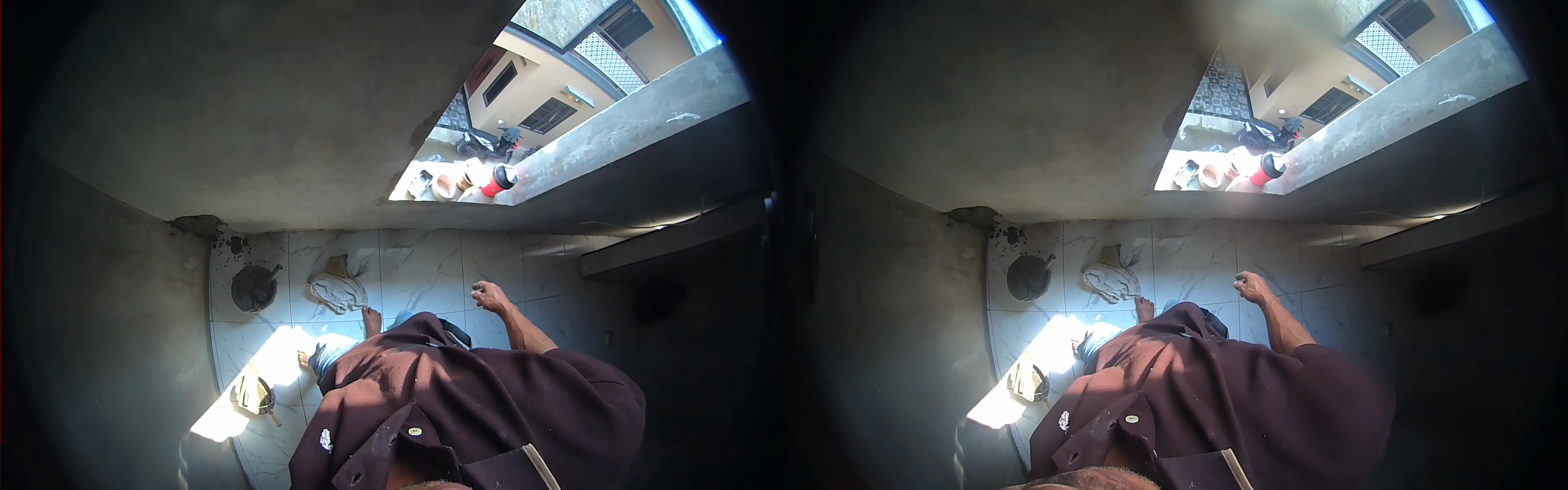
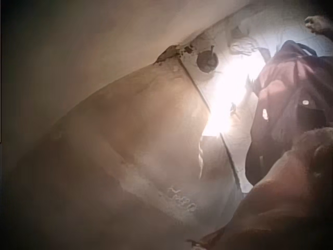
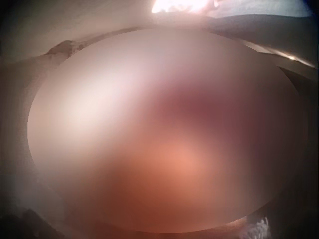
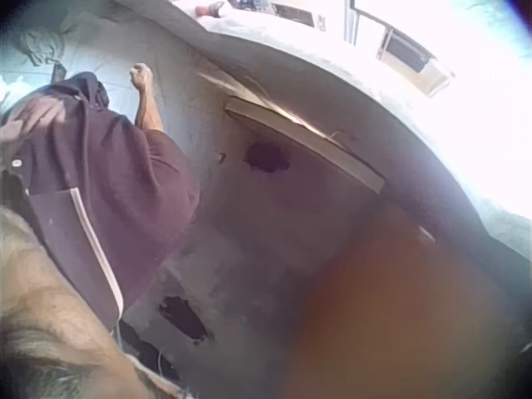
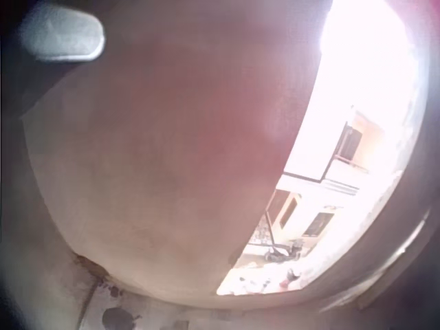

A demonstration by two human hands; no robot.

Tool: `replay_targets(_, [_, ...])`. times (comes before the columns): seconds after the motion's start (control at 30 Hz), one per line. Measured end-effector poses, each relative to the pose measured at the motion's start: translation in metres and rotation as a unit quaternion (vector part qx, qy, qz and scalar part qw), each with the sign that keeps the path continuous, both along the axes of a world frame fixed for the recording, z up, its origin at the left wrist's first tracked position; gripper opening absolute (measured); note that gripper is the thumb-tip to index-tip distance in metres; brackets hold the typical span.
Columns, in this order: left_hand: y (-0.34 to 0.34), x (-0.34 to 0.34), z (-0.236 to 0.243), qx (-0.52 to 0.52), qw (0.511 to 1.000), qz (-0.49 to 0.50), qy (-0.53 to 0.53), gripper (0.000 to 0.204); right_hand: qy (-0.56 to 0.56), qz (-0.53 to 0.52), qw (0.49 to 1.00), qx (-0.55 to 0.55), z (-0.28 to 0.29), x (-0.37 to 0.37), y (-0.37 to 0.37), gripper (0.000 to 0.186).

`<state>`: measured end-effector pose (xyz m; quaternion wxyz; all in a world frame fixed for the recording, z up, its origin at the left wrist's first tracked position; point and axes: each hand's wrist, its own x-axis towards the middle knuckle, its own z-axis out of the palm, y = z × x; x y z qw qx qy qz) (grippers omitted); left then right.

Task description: The person applies plaster to the corner of a room using a trowel, taking the material from a bucket and smoothing it against the wall.

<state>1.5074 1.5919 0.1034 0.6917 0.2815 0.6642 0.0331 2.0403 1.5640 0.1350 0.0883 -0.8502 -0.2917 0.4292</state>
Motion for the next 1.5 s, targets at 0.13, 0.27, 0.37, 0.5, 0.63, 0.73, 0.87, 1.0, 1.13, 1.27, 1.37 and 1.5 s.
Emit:
replay_targets(0.13, [-0.009, 0.016, 0.002, -0.017, 1.000, -0.011, 0.008, 0.030, 0.024, 0.006, 0.998, -0.063, -0.015, 0.005, -0.031, 0.046])
replay_targets(0.27, [-0.019, 0.026, 0.007, -0.025, 0.999, -0.015, 0.019, 0.030, 0.039, 0.017, 0.998, -0.047, -0.019, 0.000, -0.026, 0.046])
replay_targets(0.37, [-0.034, 0.026, 0.016, -0.036, 0.999, -0.006, 0.025, 0.031, 0.060, 0.002, 0.998, -0.003, -0.019, 0.002, -0.001, 0.045])
replay_targets(0.5, [-0.058, 0.025, 0.035, -0.053, 0.998, -0.016, 0.029, 0.032, 0.107, -0.021, 0.994, 0.017, -0.049, 0.017, 0.008, 0.045])
replay_targets(0.63, [-0.074, 0.003, 0.066, -0.079, 0.996, -0.034, 0.019, 0.033, 0.121, 0.012, 0.993, -0.007, -0.057, 0.003, 0.018, 0.045])
replay_targets(0.73, [-0.058, -0.030, 0.079, 0.054, 0.989, 0.124, -0.061, 0.033, 0.138, 0.080, 0.987, 0.001, -0.062, 0.000, 0.018, 0.047])
replay_targets(0.87, [-0.001, -0.038, 0.123, 0.138, 0.841, 0.442, -0.281, 0.046, 0.119, 0.193, 0.974, 0.018, -0.064, -0.042, 0.061, 0.044])
replay_targets(1.0, [0.065, -0.008, 0.126, 0.132, 0.800, 0.459, -0.364, 0.039, 0.142, 0.140, 0.976, 0.085, -0.065, -0.044, 0.101, 0.042])
replay_targets(1.13, [0.111, 0.030, 0.095, 0.094, 0.829, 0.435, -0.339, 0.035, 0.091, 0.203, 0.966, 0.130, -0.061, -0.042, 0.129, 0.039])
replay_targets(1.27, [0.147, 0.032, 0.001, 0.024, 0.829, 0.351, -0.435, 0.030, 0.036, 0.131, 0.972, 0.192, -0.051, -0.049, 0.116, 0.033])
replay_targets(1.37, [0.195, 0.114, 0.049, 0.050, 0.934, 0.219, -0.277, 0.032, -0.038, -0.011, 0.977, 0.209, -0.041, -0.036, 0.081, 0.034])
replay_targets(1.5, [0.232, 0.165, 0.079, 0.096, 0.951, 0.054, -0.289, 0.040, -0.112, -0.137, 0.939, 0.294, -0.036, 0.004, 0.103, 0.027])
